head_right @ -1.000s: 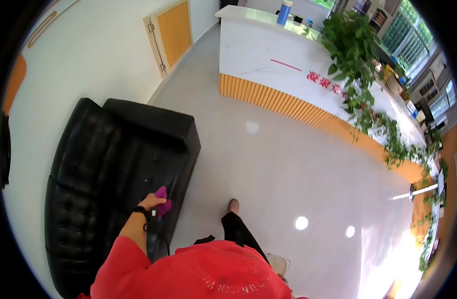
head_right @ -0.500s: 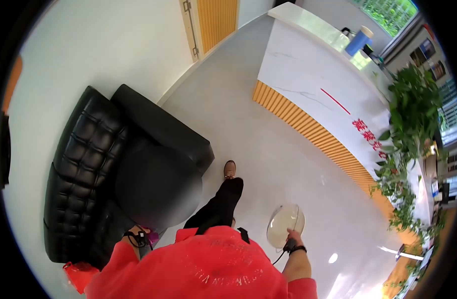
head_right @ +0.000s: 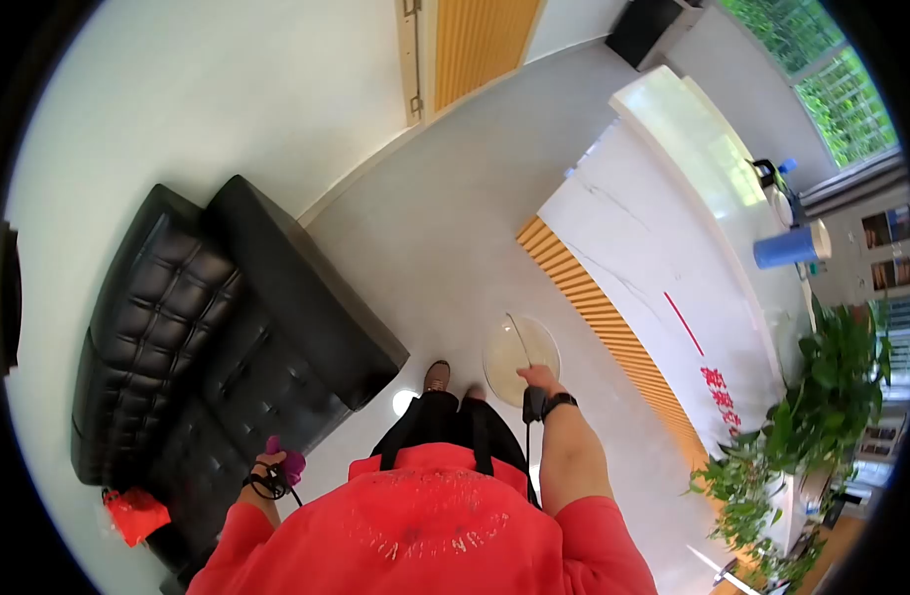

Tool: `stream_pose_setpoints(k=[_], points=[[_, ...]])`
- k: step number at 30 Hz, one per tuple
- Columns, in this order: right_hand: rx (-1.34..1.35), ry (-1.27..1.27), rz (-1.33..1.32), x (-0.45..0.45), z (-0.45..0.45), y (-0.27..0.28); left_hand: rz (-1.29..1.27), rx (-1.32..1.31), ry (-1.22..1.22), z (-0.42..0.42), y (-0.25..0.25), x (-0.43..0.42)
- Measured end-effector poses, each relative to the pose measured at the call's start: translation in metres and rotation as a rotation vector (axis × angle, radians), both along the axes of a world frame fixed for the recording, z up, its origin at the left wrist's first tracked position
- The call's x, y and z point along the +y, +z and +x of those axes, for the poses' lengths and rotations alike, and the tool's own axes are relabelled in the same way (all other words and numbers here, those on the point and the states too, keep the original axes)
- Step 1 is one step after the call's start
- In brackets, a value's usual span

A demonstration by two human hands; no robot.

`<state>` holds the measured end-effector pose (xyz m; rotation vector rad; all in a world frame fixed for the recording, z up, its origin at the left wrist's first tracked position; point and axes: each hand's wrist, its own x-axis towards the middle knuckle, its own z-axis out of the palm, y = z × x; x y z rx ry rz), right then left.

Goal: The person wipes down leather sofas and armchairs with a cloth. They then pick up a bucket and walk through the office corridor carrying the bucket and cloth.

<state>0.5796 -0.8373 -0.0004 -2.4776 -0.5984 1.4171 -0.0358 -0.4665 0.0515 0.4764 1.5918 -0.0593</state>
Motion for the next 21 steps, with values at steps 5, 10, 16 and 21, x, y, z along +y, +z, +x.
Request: stream_pose_setpoints(k=[5,10,16,21], points=[[-0.020,0.136,0.202,0.112,0.080,0.000,0.136,0.069,0.119,-0.013,-0.017,-0.025],[0.246,-0.266,0.266,0.216,0.141,0.039,0.298,-0.054,0.504,0.047,0.047,-0.101],[0.361,-0.406,0.251,0.287,0.185,0.034,0.242,0.016,0.601,0.159,0.142,-0.182],[-0.050,0.268,0.513,0.321,0.232,-0.069,0.172,0.049,0.456,0.231,0.122,-0.108]])
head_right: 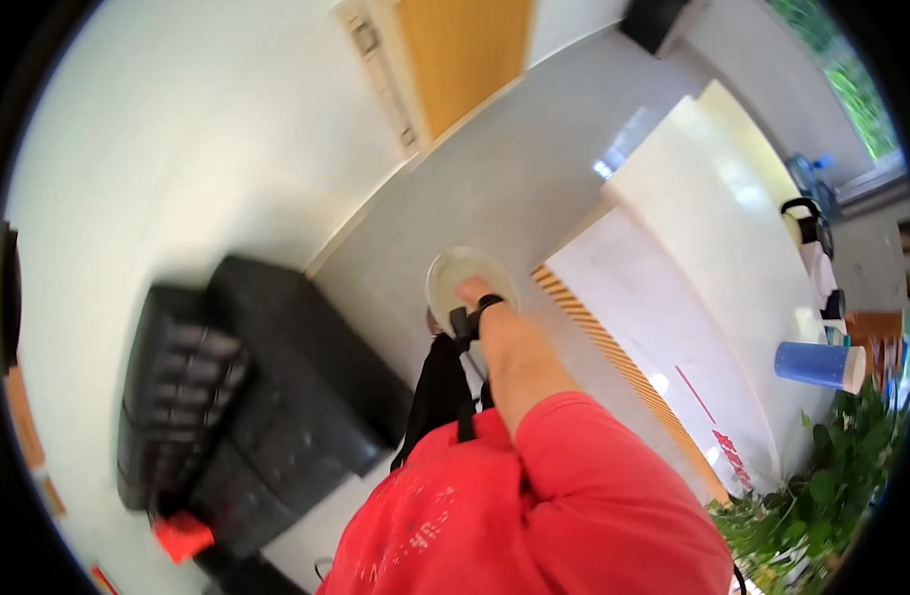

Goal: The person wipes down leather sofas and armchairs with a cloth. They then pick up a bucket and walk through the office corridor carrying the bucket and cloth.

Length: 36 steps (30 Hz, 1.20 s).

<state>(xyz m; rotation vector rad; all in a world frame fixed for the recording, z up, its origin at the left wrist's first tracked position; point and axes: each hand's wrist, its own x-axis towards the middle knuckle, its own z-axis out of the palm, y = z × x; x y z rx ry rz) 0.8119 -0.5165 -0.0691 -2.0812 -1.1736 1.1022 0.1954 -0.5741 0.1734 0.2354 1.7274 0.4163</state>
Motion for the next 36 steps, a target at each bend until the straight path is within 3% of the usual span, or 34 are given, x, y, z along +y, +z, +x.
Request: stream_pose_setpoints(k=[3,6,8,11,17,18,22,24,26,28,31,34,36], points=[[0.137,-0.395,-0.243,0.027,0.012,0.033,-0.014,0.014,-0.128,0.057,-0.033,0.075],[0.106,-0.357,-0.385,0.044,0.045,0.062,-0.011,0.022,-0.270,0.113,-0.062,0.163],[0.113,-0.393,-0.406,0.053,0.074,0.036,0.004,0.014,-0.370,0.159,-0.076,0.231],[0.365,-0.739,-0.512,0.058,0.119,0.040,0.029,0.012,-0.533,0.228,-0.087,0.321],[0.114,-0.705,-0.316,0.067,0.195,0.065,0.092,-0.024,-0.844,0.364,-0.089,0.451],[0.059,-0.688,-0.276,0.071,0.204,0.073,0.100,-0.031,-0.886,0.383,-0.088,0.465],[0.594,-1.372,-0.133,0.086,0.248,0.115,0.121,-0.055,-1.008,0.460,-0.086,0.504],[0.257,-1.012,0.108,0.078,0.274,0.084,0.118,-0.067,-1.068,0.501,-0.086,0.516],[0.229,-1.056,0.118,0.075,0.304,0.075,0.101,-0.066,-1.121,0.547,-0.088,0.520],[0.550,-1.488,-0.069,0.098,0.334,0.076,0.090,-0.059,-1.166,0.592,-0.090,0.525],[0.212,-1.273,-0.126,0.108,0.387,0.034,0.098,-0.052,-1.228,0.666,-0.087,0.535],[0.538,-1.382,-0.284,0.107,0.423,0.029,0.098,-0.025,-1.304,0.736,-0.077,0.541],[0.554,-1.407,-0.289,0.094,0.451,0.046,0.092,-0.019,-1.349,0.780,-0.071,0.547]])
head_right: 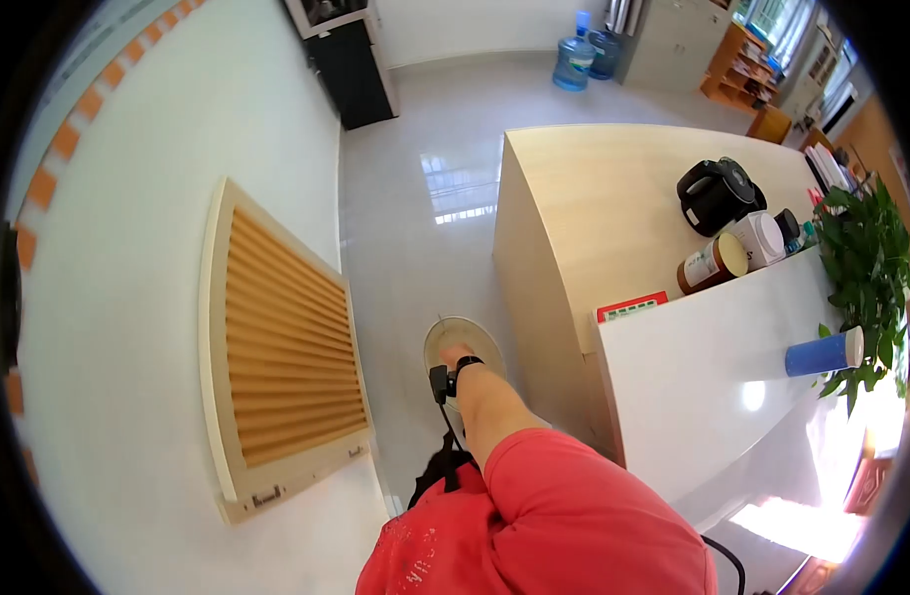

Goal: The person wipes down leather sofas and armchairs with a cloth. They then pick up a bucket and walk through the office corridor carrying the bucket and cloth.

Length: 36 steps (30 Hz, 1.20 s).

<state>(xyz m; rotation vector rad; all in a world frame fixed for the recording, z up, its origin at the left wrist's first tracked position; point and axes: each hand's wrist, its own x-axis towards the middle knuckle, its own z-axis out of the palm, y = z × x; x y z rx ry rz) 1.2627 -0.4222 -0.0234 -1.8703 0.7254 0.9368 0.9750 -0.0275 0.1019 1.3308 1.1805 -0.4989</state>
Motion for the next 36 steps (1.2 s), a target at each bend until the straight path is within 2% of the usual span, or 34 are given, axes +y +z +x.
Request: stream_pose_setpoints(k=[1,2,3,5,6,8,11,13,15,16,18,21,25,28,30,32,33,35,36], points=[[0.012,-0.011,0.001,-0.002,0.007,0.011,0.004,0.001,-0.021,0.021,0.000,0.002],[-0.023,-0.029,0.011,-0.001,0.018,-0.014,0.003,0.004,-0.041,0.042,0.001,0.004],[-0.060,-0.043,0.014,-0.002,0.029,-0.068,0.003,0.006,-0.058,0.064,0.001,0.003],[-0.148,0.147,-0.099,-0.015,0.057,-0.093,-0.003,0.010,-0.085,0.107,-0.001,0.001],[-0.187,0.348,-0.210,-0.018,0.071,-0.084,-0.007,0.012,-0.098,0.131,-0.004,0.002],[-0.194,0.466,-0.295,-0.021,0.103,-0.059,-0.016,0.013,-0.124,0.174,-0.011,0.002],[-0.107,0.244,-0.254,-0.026,0.151,-0.024,-0.035,0.016,-0.167,0.239,-0.026,0.003],[-0.320,0.495,-0.254,-0.047,0.174,-0.074,-0.046,0.003,-0.209,0.289,-0.034,0.005],[-0.361,0.387,-0.209,-0.058,0.214,-0.113,-0.060,-0.020,-0.255,0.346,-0.038,0.007],[-0.090,0.007,-0.091,-0.052,0.238,-0.092,-0.066,-0.027,-0.274,0.372,-0.040,0.008],[-0.042,0.029,-0.060,-0.056,0.265,-0.038,-0.076,-0.049,-0.313,0.422,-0.040,0.006],[-0.047,-0.172,0.034,-0.064,0.311,0.026,-0.083,-0.096,-0.370,0.493,-0.033,-0.001],[-0.037,-0.446,0.130,-0.082,0.369,0.038,-0.091,-0.138,-0.446,0.577,-0.020,-0.018],[-0.178,-0.109,0.016,-0.101,0.410,0.025,-0.095,-0.148,-0.483,0.629,-0.014,-0.034],[-0.107,-0.298,0.072,-0.105,0.438,0.033,-0.088,-0.141,-0.505,0.659,-0.011,-0.046],[-0.308,-0.023,-0.051,-0.117,0.468,0.041,-0.077,-0.125,-0.530,0.691,-0.011,-0.061],[-0.525,0.355,-0.218,-0.131,0.476,0.037,-0.074,-0.116,-0.553,0.710,-0.011,-0.073],[-0.298,-0.099,-0.086,-0.139,0.514,0.035,-0.064,-0.100,-0.585,0.748,-0.014,-0.093],[-0.256,-0.190,-0.055,-0.146,0.520,0.027,-0.054,-0.085,-0.603,0.765,-0.011,-0.101]])
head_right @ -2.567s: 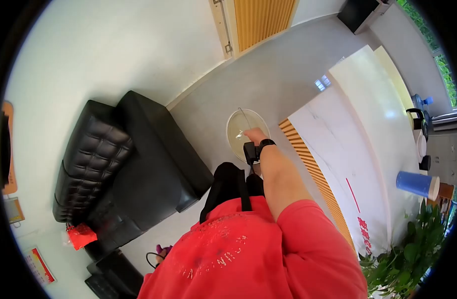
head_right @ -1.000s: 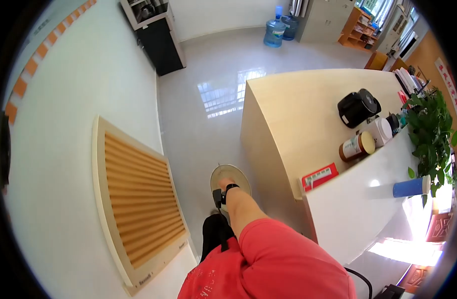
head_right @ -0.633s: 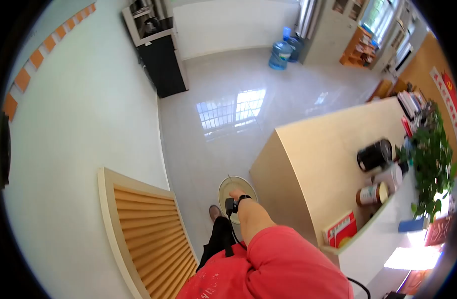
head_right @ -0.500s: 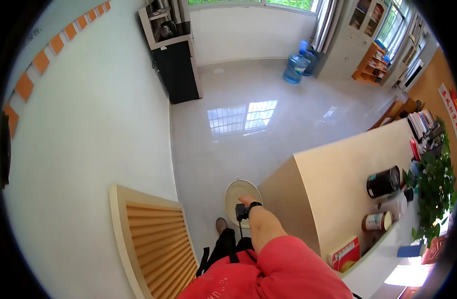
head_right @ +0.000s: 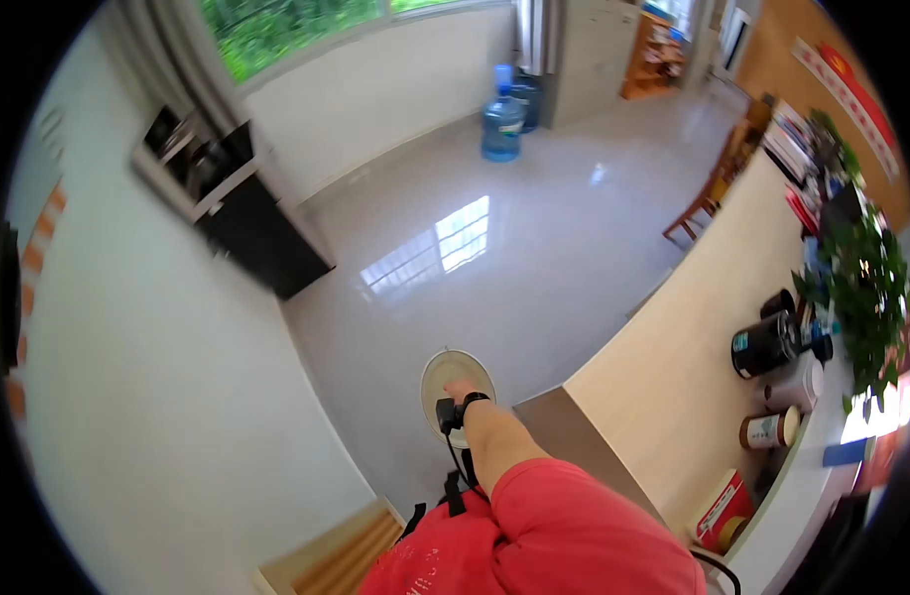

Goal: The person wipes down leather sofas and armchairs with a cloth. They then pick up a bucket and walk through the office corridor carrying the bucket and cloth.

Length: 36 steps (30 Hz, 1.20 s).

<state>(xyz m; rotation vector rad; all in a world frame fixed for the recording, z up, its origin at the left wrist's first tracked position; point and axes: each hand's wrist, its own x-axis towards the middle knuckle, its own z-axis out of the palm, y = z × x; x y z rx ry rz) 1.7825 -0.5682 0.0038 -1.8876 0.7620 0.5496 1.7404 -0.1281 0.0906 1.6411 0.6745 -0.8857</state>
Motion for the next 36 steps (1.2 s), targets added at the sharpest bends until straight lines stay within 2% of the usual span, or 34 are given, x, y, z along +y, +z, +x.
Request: stream_pose_setpoints(k=[1,2,7,10,12,14,15,17,18,19,20,21,22,23,25,26,28,30,33,34,36], points=[[0.033,-0.090,0.043,-0.006,0.005,-0.010,0.011,0.011,-0.005,0.016,0.002,-0.011],[-0.003,-0.048,0.000,-0.020,0.012,-0.038,0.024,0.020,-0.010,0.032,0.003,-0.020],[-0.013,0.282,-0.337,-0.075,0.031,-0.051,0.066,0.052,-0.039,0.101,0.005,-0.051],[-0.025,-0.147,-0.240,-0.104,0.031,-0.077,0.089,0.071,-0.069,0.149,0.007,-0.069],[-0.040,0.060,-0.370,-0.136,0.029,-0.092,0.117,0.084,-0.106,0.183,0.009,-0.078],[0.025,-0.148,-0.339,-0.158,0.029,-0.082,0.153,0.100,-0.163,0.222,0.008,-0.085],[-0.013,-0.388,-0.161,-0.169,0.025,-0.085,0.171,0.108,-0.194,0.242,0.009,-0.086],[-0.062,-0.451,-0.191,-0.194,0.018,-0.077,0.199,0.118,-0.249,0.283,0.009,-0.095],[-0.051,-0.261,-0.385,-0.201,0.010,-0.067,0.216,0.123,-0.276,0.304,0.008,-0.098],[-0.147,-0.390,-0.381,-0.207,0.002,-0.072,0.232,0.129,-0.304,0.325,0.008,-0.099],[-0.058,-0.849,0.045,-0.208,0.002,-0.078,0.249,0.136,-0.338,0.347,0.009,-0.098],[0.001,-1.422,0.345,-0.207,0.009,-0.061,0.269,0.138,-0.372,0.367,0.011,-0.098],[0.131,-1.245,0.242,-0.215,0.004,-0.055,0.287,0.136,-0.415,0.391,0.013,-0.099],[0.086,-1.099,0.069,-0.216,0.003,-0.051,0.302,0.134,-0.451,0.412,0.013,-0.102],[-0.025,-1.266,0.143,-0.216,0.006,-0.027,0.325,0.121,-0.541,0.460,0.014,-0.108],[-0.106,-1.574,0.395,-0.219,0.003,-0.007,0.335,0.105,-0.604,0.485,0.014,-0.111],[-0.106,-1.647,0.482,-0.223,0.005,0.015,0.362,0.079,-0.712,0.538,0.012,-0.122],[-0.156,-1.701,0.556,-0.223,-0.008,0.007,0.361,0.013,-0.885,0.608,0.003,-0.139],[-0.226,-1.734,0.611,-0.214,-0.015,0.005,0.215,-0.033,-1.076,0.720,-0.031,-0.197],[-0.250,-1.749,0.638,-0.212,-0.016,0.005,0.479,-0.053,-1.126,0.713,0.010,-0.269],[-0.198,-1.762,0.694,-0.205,-0.024,-0.019,0.594,-0.152,-1.238,0.749,-0.003,-0.319]])
